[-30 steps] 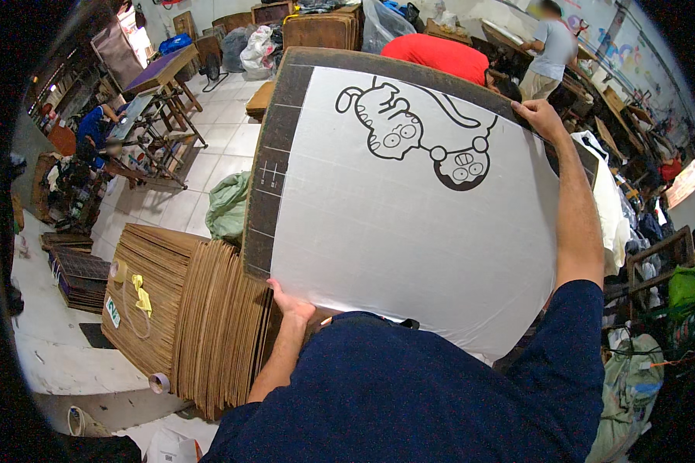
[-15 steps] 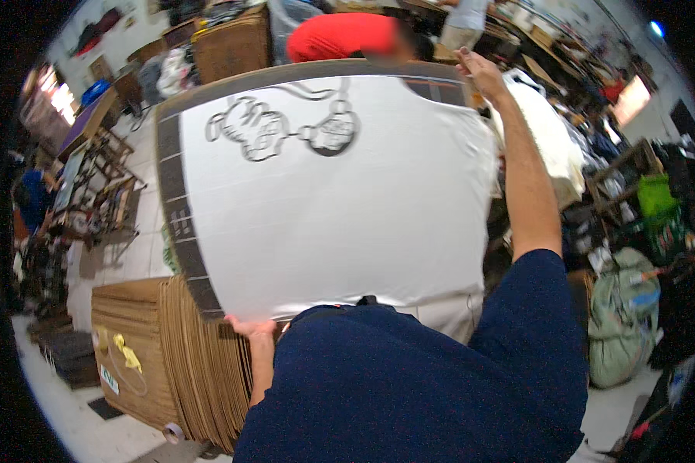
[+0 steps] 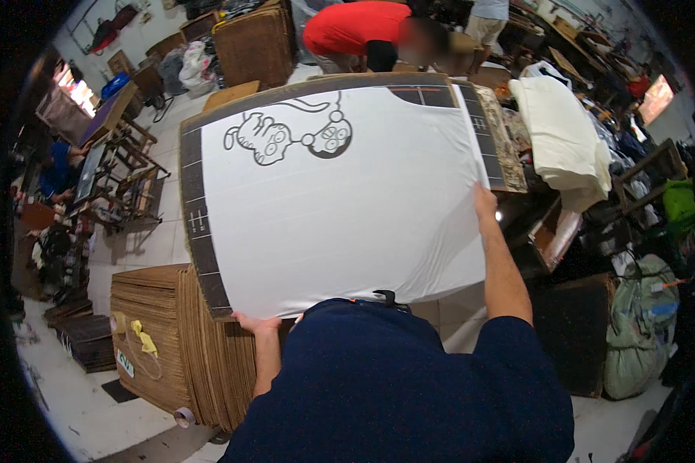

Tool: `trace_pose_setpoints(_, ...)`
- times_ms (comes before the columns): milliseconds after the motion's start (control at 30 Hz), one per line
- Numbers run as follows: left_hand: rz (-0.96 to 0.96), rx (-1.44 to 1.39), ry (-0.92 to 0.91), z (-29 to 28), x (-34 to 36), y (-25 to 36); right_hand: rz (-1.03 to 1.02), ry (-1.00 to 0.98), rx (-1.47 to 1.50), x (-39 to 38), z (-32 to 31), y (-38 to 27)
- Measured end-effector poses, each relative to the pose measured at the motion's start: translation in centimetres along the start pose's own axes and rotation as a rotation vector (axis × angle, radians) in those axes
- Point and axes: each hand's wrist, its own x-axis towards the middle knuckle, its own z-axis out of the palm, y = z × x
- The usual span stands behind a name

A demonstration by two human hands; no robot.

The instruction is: The person places white t-shirts onto a screen printing frame, aligns them, and smooths the fabric. They repeatedly lift and reposition the screen, then place and adjust additional shirts on the frame in a workshop setting.

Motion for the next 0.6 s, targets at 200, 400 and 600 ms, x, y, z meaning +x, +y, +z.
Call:
trace_pose_setpoints(200,0.014,-0.12,-0.081,-0.7,-0.9,-1.1,-0.086,-0.014,0.175,1.6,0.3,0.3)
trace_pose_setpoints(400,-0.003,-0.154,-0.087,-0.7,-3.4,-5.9,-0.301,-0.061,0.328,8.9,1.8,-6.1)
trace_pose_setpoints(600,-0.343,0.725,-0.22,-0.1,-5.2,3.2,-1.077,-0.1,0.196,8.3,3.4,-35.3)
